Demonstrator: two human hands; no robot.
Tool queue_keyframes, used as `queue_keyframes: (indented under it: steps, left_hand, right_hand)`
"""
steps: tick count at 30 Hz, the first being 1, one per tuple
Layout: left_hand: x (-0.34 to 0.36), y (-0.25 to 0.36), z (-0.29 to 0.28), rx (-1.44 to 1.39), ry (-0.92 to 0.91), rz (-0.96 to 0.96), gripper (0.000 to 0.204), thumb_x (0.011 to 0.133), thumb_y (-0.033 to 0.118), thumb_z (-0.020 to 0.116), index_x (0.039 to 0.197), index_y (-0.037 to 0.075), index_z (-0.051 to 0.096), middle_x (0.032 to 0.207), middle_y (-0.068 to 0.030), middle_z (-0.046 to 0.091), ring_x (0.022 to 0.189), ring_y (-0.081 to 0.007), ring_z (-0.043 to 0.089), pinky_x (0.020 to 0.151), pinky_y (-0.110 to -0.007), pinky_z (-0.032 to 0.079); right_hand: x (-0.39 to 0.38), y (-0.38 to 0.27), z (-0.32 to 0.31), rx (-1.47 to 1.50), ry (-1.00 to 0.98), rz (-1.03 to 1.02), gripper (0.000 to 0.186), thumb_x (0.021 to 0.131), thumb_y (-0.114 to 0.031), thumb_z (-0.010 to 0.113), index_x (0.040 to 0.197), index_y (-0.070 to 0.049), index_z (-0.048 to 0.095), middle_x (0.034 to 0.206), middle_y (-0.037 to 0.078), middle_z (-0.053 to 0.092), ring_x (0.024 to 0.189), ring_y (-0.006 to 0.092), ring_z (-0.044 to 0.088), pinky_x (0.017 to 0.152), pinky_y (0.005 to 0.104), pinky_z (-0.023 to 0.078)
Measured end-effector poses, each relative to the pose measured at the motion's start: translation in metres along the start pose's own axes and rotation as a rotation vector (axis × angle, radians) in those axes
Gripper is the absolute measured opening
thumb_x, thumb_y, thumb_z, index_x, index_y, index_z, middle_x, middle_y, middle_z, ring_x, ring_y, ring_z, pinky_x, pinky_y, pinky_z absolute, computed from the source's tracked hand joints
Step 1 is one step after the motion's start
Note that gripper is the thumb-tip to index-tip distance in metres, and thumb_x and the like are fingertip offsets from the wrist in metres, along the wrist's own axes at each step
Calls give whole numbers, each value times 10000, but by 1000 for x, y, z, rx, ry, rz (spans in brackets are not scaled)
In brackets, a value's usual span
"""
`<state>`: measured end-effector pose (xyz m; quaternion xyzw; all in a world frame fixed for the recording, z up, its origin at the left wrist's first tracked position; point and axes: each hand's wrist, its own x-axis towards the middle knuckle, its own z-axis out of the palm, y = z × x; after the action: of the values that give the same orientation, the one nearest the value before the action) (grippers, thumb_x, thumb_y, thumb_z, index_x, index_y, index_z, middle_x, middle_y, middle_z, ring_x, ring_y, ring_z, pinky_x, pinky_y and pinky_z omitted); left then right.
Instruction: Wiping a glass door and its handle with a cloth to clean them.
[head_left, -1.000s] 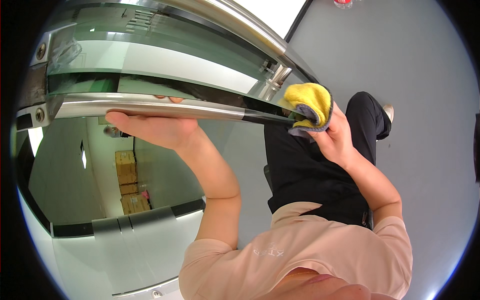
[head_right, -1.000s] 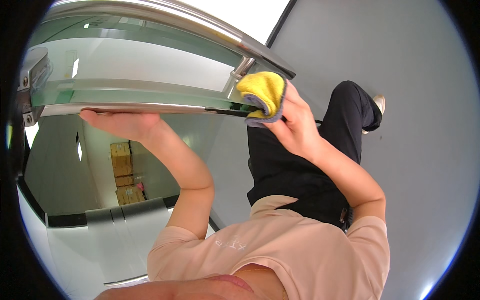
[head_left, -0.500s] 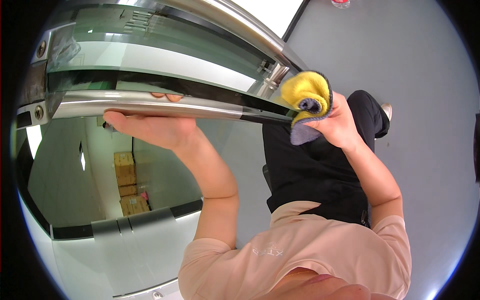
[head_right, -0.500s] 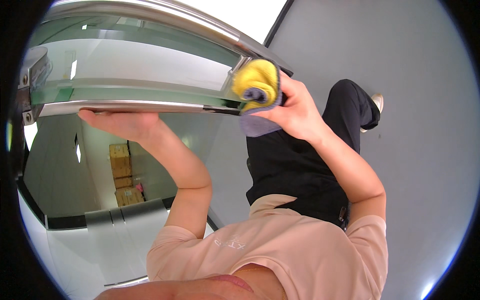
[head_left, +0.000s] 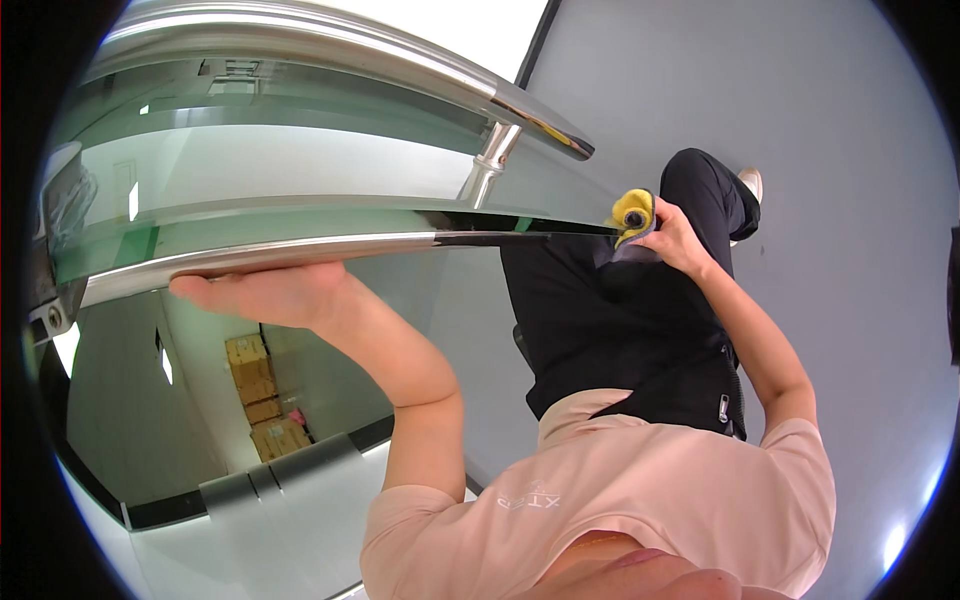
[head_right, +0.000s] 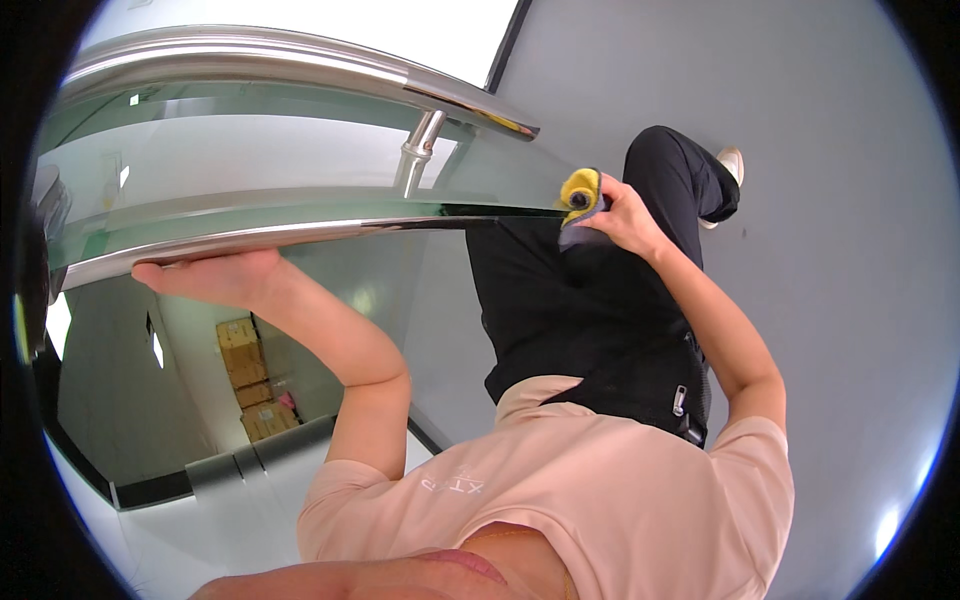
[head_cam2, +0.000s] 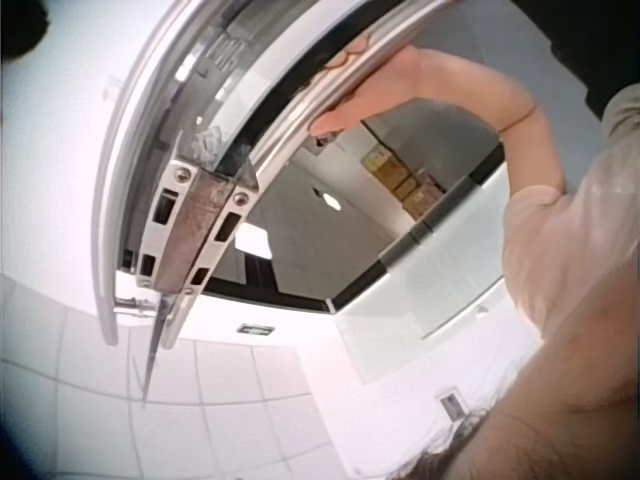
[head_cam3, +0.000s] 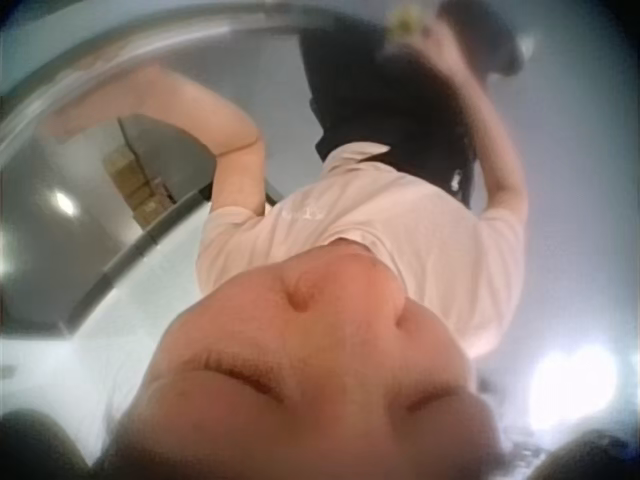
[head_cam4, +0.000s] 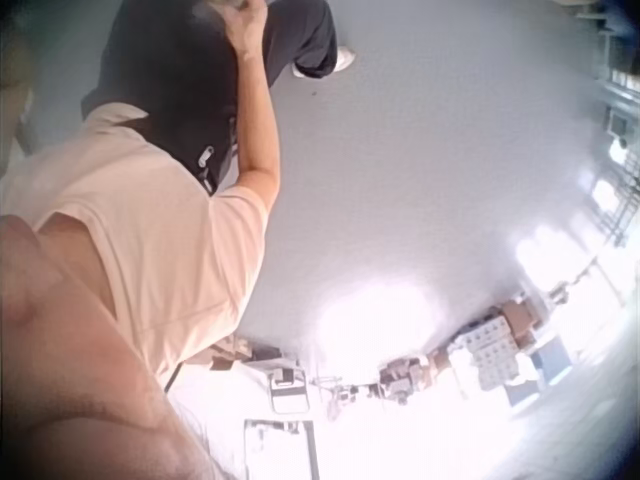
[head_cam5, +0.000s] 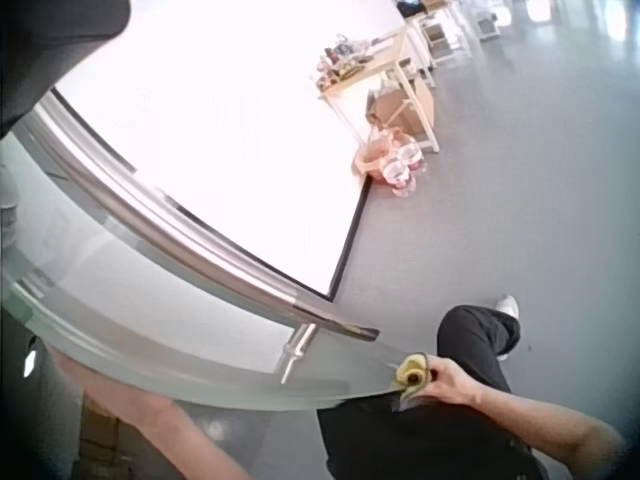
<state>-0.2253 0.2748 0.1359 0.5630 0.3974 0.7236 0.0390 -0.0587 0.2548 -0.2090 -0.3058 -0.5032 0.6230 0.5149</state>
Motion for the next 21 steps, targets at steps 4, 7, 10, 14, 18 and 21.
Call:
queue_keyframes:
  steps: [4,7,10,14,18,21]
  left_hand:
    - [-1,1,1,37,22,24,666,895,584,267,1351,102,323,1380,-75,321,1253,-239,343,1026,-379,336]
    - [0,5,1,33,10,15,653,893,580,278,1343,110,339,1376,-64,331,1245,-233,353,1014,-380,347]
    - [-2,6,3,11,31,-18,639,896,571,276,1338,116,351,1373,-59,338,1237,-228,364,1004,-381,354]
    - [0,4,0,11,48,-17,634,897,569,269,1337,121,356,1371,-54,344,1226,-224,379,998,-382,360]
    - [-5,8,6,68,40,23,643,897,552,263,1352,102,323,1377,-94,325,1253,-263,349,1014,-404,342]
    - [-5,8,9,50,9,-12,645,895,556,269,1352,104,323,1376,-96,326,1252,-264,347,1013,-406,345]
  right_hand:
    - [15,-34,11,115,-51,-90,378,655,-30,758,997,-22,596,941,22,571,896,128,536,827,270,421]
    - [31,-51,18,178,-17,-108,280,746,-102,702,989,-12,595,874,12,593,832,107,548,776,263,441]
    - [50,-45,20,470,261,27,242,890,-252,567,927,-14,590,807,10,601,732,70,546,667,246,457]
    - [62,-18,2,752,608,-46,410,965,-368,383,1081,-14,555,973,63,592,866,131,559,771,279,459]
    - [61,-22,15,340,479,43,405,953,-355,425,1123,-4,530,941,23,556,786,83,508,728,228,423]
    - [80,-16,40,-138,387,-288,360,833,-216,627,1101,-16,492,885,59,508,843,171,509,770,293,431]
